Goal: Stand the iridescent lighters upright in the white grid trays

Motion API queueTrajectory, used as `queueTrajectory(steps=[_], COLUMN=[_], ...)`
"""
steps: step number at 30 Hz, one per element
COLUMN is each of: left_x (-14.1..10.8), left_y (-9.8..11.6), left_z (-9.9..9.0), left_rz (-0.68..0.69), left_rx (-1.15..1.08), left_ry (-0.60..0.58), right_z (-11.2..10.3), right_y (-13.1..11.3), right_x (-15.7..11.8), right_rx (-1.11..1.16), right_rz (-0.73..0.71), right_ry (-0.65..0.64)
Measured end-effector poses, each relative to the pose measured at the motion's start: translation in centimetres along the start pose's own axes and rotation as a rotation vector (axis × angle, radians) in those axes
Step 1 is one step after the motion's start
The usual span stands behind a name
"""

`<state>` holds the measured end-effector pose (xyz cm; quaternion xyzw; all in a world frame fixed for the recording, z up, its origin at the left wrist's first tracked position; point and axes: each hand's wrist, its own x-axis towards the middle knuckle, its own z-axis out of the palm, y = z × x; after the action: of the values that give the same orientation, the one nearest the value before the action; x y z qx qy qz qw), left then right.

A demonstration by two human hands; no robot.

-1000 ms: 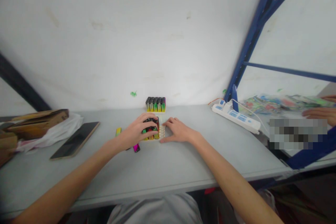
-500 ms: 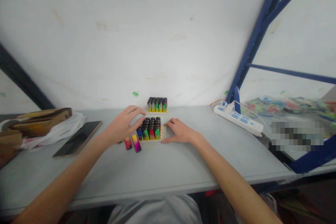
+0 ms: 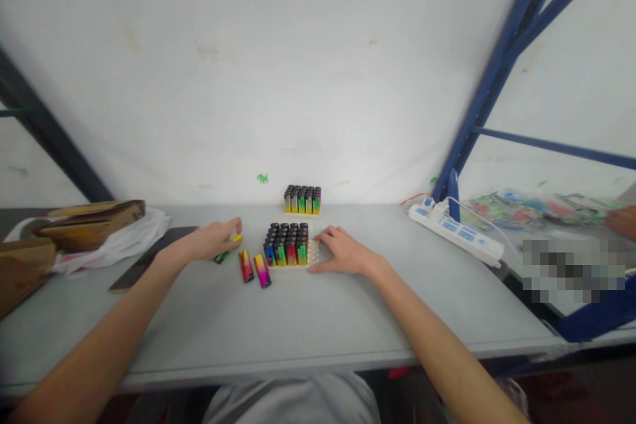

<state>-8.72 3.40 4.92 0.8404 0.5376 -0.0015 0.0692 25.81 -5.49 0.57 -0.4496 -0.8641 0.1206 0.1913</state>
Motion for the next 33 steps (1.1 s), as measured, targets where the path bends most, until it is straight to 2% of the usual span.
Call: queueTrajectory(steps=[5,9,14,18,23,26,28,31,33], left_x=[0.5,-0.2,-1.0,-1.1,-0.8,-0.8,-1.0,-1.6,-2.0], left_y=[0.8,2.8,5.3,6.2,6.3,6.7,7.2,8.2,8.8], left_z=[-0.6,-1.3,-1.1,-1.0,-0.8,-0.9,-1.0,-1.3,-1.2], left_rz=[0.040,0.173,0.134,0.045,0.080,0.106,0.152,0.277,0.286], left_rx=[-0.270,-0.312,-0.454,-0.666,-1.086,-1.133,-1.132,-1.262,-1.366], left_ry=[0.298,0.526,0.622,0.719,0.636,0.653,0.624,0.435,0.309], right_z=[-0.1,0.0,0.0,-0.1,-0.1,-0.1,-0.1,0.0,0.0], right_y=[-0.1,-0.1,0.0,-0.1,-0.2,-0.2,-0.2,-0.2,-0.1], right_x=[0.0,0.0,0.1,0.1,0.0,0.0,0.1,0.1,0.1], right_rx=[-0.013,-0.007,-0.007,-0.011,-0.016,-0.004,0.000,-0.002,-0.003], right_rz=[0.001,-0.003,-0.006,-0.010,-0.005,-0.006,-0.009,-0.010,-0.010], right_ry=[-0.010,-0.003,-0.003,-0.004,-0.008,-0.001,0.004,0.004,0.006])
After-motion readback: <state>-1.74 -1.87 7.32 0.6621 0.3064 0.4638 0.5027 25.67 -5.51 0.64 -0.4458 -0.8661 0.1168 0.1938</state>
